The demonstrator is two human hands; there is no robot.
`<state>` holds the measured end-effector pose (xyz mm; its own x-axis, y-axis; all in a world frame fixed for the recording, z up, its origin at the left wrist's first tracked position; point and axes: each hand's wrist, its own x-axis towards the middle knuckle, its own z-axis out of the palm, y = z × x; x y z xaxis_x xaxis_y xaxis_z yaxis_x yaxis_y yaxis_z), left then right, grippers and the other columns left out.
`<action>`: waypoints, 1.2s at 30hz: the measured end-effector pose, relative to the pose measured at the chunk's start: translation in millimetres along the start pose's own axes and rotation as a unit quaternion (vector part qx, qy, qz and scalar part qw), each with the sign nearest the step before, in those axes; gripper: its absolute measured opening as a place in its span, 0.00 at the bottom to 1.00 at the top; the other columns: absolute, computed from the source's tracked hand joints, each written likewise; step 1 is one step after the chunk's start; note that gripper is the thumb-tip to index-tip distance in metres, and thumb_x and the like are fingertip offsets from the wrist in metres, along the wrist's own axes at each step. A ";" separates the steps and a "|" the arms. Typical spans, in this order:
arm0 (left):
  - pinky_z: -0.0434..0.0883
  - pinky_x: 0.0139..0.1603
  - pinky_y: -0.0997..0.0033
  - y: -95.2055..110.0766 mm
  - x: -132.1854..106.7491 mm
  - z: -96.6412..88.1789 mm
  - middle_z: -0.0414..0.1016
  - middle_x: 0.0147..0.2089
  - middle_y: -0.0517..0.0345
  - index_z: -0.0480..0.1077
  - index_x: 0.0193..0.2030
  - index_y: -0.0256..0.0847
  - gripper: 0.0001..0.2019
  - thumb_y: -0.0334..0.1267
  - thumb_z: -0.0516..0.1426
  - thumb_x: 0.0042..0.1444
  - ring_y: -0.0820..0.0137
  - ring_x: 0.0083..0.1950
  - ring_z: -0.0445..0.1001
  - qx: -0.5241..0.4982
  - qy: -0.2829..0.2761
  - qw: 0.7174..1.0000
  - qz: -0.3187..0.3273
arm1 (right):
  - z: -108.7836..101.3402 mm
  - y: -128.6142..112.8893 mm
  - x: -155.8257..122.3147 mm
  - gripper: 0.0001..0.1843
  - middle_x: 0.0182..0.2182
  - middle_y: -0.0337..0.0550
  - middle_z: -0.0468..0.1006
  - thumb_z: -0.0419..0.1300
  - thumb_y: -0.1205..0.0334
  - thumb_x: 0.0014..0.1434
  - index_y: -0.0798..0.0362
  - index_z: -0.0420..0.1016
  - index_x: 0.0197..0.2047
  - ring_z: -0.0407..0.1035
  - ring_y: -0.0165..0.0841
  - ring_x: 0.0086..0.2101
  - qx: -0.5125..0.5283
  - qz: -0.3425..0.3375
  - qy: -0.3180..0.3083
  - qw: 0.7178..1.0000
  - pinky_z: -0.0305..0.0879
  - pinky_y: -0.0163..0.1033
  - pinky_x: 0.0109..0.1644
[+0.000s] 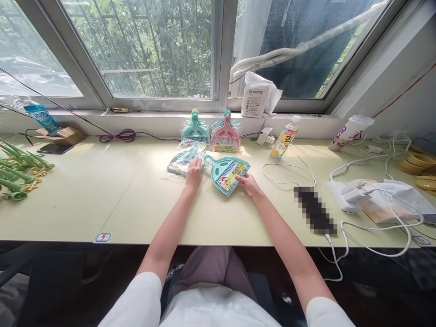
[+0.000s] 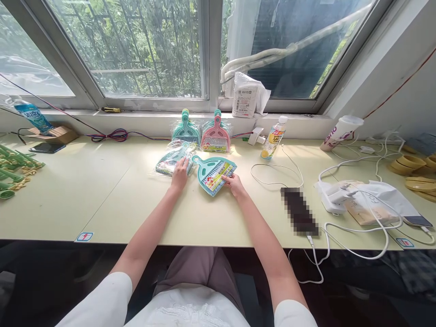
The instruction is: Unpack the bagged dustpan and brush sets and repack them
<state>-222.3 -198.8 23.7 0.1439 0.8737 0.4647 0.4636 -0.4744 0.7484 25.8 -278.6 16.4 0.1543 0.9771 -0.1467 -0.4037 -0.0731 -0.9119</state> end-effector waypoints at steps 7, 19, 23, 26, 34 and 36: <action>0.43 0.74 0.57 21.2 -6.9 4.6 0.58 0.71 0.52 0.65 0.64 0.41 0.34 0.20 0.46 0.50 0.65 0.73 0.51 -0.031 -0.086 0.994 0.056 | -2.1 -1.0 -1.1 0.11 0.38 0.46 0.84 0.70 0.68 0.49 0.55 0.77 0.38 0.79 0.36 0.35 -0.006 -0.020 -0.016 1.000 0.80 0.40 0.37; 0.32 0.73 0.49 61.1 -22.1 8.5 0.45 0.75 0.50 0.55 0.68 0.47 0.28 0.38 0.54 0.61 0.61 0.77 0.32 -0.051 0.025 0.997 0.056 | 3.3 -2.0 -1.9 0.16 0.36 0.44 0.83 0.73 0.65 0.44 0.54 0.76 0.37 0.79 0.38 0.37 0.037 -0.051 0.010 0.998 0.79 0.43 0.44; 0.45 0.73 0.55 59.3 -16.9 11.2 0.38 0.76 0.51 0.38 0.72 0.51 0.39 0.49 0.56 0.61 0.62 0.77 0.31 -0.159 0.163 0.972 -0.063 | 5.6 -4.2 -3.5 0.18 0.37 0.44 0.83 0.74 0.63 0.43 0.54 0.76 0.37 0.79 0.38 0.40 0.053 -0.059 0.011 0.997 0.78 0.43 0.47; 0.59 0.68 0.62 51.4 -10.6 17.3 0.41 0.75 0.50 0.36 0.72 0.53 0.42 0.51 0.58 0.60 0.61 0.74 0.49 -0.319 0.121 0.928 -0.150 | 8.0 -4.1 -5.1 0.19 0.39 0.44 0.83 0.75 0.61 0.42 0.54 0.77 0.38 0.78 0.39 0.40 0.058 -0.067 -0.005 0.996 0.78 0.43 0.46; 0.70 0.60 0.62 45.8 -7.2 21.6 0.70 0.62 0.53 0.57 0.67 0.49 0.34 0.47 0.63 0.55 0.61 0.63 0.69 -0.496 -0.057 0.839 -0.217 | 10.8 -0.9 -5.8 0.23 0.40 0.45 0.83 0.76 0.57 0.39 0.54 0.78 0.39 0.77 0.39 0.42 0.056 -0.079 -0.027 0.995 0.77 0.43 0.46; 0.71 0.58 0.58 49.6 -12.1 23.0 0.73 0.59 0.52 0.61 0.65 0.48 0.34 0.47 0.65 0.52 0.59 0.60 0.71 -0.487 -0.124 0.838 -0.212 | 11.1 0.3 -5.3 0.24 0.40 0.45 0.83 0.76 0.56 0.39 0.55 0.78 0.39 0.77 0.39 0.41 0.053 -0.079 -0.018 0.995 0.77 0.43 0.46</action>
<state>-180.9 -230.4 44.3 0.3808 0.9239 0.0370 -0.3979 0.1276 0.9085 14.9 -281.6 21.1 0.1919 0.9814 0.0113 -0.4697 0.1019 -0.8769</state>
